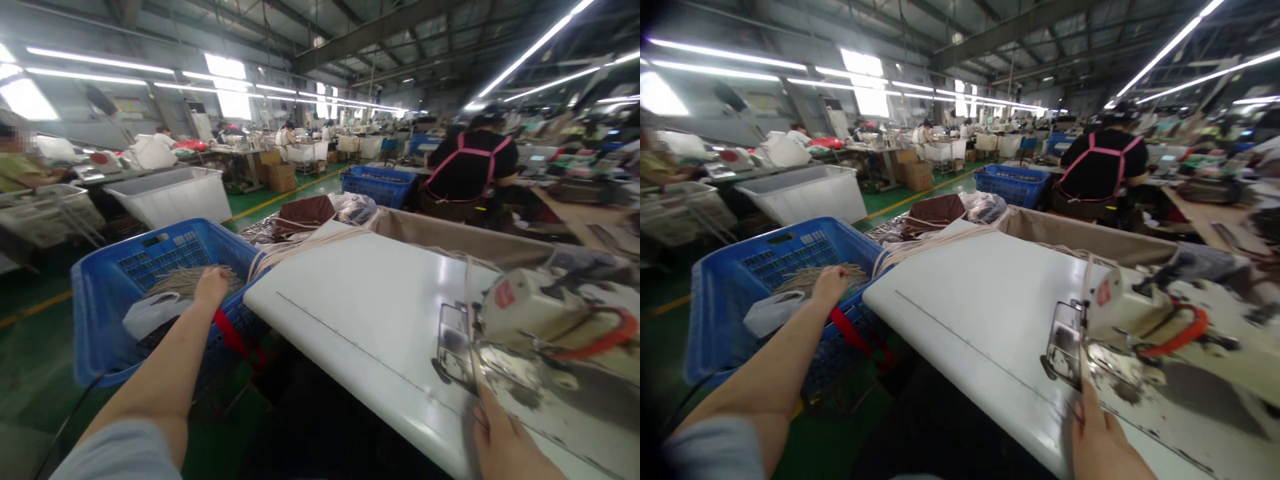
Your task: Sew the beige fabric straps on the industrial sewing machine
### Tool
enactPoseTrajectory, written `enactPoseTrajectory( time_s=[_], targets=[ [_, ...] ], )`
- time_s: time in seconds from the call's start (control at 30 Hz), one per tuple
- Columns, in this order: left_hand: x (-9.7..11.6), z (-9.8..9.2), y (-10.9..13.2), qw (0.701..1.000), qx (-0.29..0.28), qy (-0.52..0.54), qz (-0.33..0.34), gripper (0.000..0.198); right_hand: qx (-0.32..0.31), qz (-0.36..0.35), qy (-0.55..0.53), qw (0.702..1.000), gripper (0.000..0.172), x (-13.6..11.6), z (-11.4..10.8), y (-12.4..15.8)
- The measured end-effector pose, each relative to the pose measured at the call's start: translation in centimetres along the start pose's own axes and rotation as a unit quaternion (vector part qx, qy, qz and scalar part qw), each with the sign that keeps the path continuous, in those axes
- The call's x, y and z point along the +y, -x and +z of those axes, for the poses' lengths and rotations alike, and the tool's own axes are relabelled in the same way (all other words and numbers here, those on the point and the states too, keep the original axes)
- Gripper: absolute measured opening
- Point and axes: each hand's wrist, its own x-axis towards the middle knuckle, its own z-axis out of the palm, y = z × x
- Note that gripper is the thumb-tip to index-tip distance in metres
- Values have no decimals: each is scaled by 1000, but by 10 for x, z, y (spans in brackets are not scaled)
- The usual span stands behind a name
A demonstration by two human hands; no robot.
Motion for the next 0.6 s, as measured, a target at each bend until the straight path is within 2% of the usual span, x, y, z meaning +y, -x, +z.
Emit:
enactPoseTrajectory(
  time_s=[0.1, 0.13, 0.2, 0.23, 0.3, 0.37, 0.5, 0.6],
  targets=[
    [18, 4, 7, 996, 50, 25, 69, 35, -45, 116, 36, 992, 49, -19, -18, -1],
    [28, 9, 9, 988, 95, 48, 112, 31, -69, 139, 41, 987, 49, -25, -24, -3],
    [55, 21, 13, 967, 137, 100, 188, 27, -113, 172, 51, 977, 49, -34, -35, -7],
    [72, 28, 18, 956, 140, 128, 226, 26, -127, 183, 55, 973, 50, -37, -39, -9],
    [114, 39, 36, 931, 107, 182, 297, 26, -147, 193, 60, 968, 51, -42, -45, -12],
    [161, 47, 67, 901, 49, 236, 362, 26, -152, 195, 61, 967, 50, -43, -46, -11],
    [253, 54, 148, 834, -40, 315, 451, 30, -114, 182, 49, 975, 47, -42, -38, -3],
    [307, 54, 209, 769, -90, 320, 546, 36, -80, 171, 30, 982, 51, -39, -30, 3]
  ],
)
